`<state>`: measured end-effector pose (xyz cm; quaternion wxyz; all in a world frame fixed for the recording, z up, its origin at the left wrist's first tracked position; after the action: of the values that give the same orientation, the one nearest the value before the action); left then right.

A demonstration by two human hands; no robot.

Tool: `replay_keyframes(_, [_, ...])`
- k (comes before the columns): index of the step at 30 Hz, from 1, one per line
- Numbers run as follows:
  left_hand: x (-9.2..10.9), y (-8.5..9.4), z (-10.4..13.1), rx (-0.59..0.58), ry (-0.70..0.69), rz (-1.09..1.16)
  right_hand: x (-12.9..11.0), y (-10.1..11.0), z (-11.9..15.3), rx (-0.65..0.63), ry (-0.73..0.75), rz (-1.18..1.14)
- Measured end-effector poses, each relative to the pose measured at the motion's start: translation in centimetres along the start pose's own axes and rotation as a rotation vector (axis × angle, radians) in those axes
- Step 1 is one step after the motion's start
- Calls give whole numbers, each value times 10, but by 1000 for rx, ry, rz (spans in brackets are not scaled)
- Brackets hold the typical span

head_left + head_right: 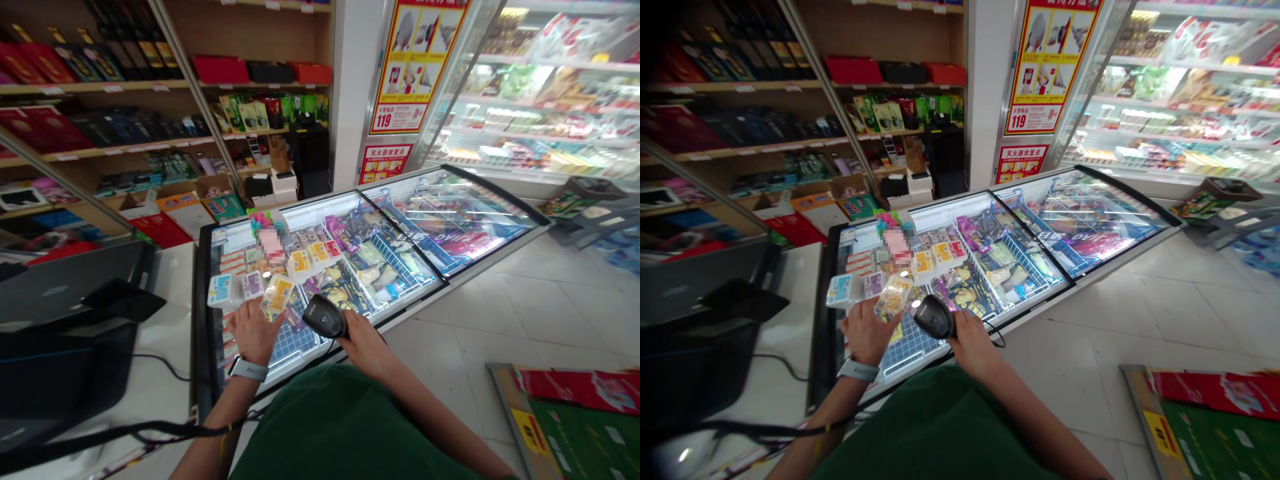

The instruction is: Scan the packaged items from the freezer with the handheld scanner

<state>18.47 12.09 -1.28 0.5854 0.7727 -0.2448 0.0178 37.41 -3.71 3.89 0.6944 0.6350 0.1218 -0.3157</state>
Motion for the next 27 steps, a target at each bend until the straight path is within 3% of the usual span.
replay_keyframes(5, [-17,-2,-10,-103,131,-64,-1,0,-1,13,-9,-26])
replay_keyframes(13, [-46,-20,-46,-215,269,-144,1,-2,-2,32,15,-38])
replay_keyframes(21, [-55,-42,-58,-361,362,-146,3,-3,-3,38,3,-61])
replay_keyframes(27, [-59,-44,-63,-389,413,-149,4,-4,-3,37,12,-62])
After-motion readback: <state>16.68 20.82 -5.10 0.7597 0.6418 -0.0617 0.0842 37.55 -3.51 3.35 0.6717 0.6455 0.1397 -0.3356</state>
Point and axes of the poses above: each hand's wrist, its own z-axis away from the middle knuckle, its own y-axis out of the back of the hand, x = y × z, the point moved 5 cm from there along -z, towards the middle knuckle, and after that the axes turned 7 degrees about z, right-handed, at the moved point
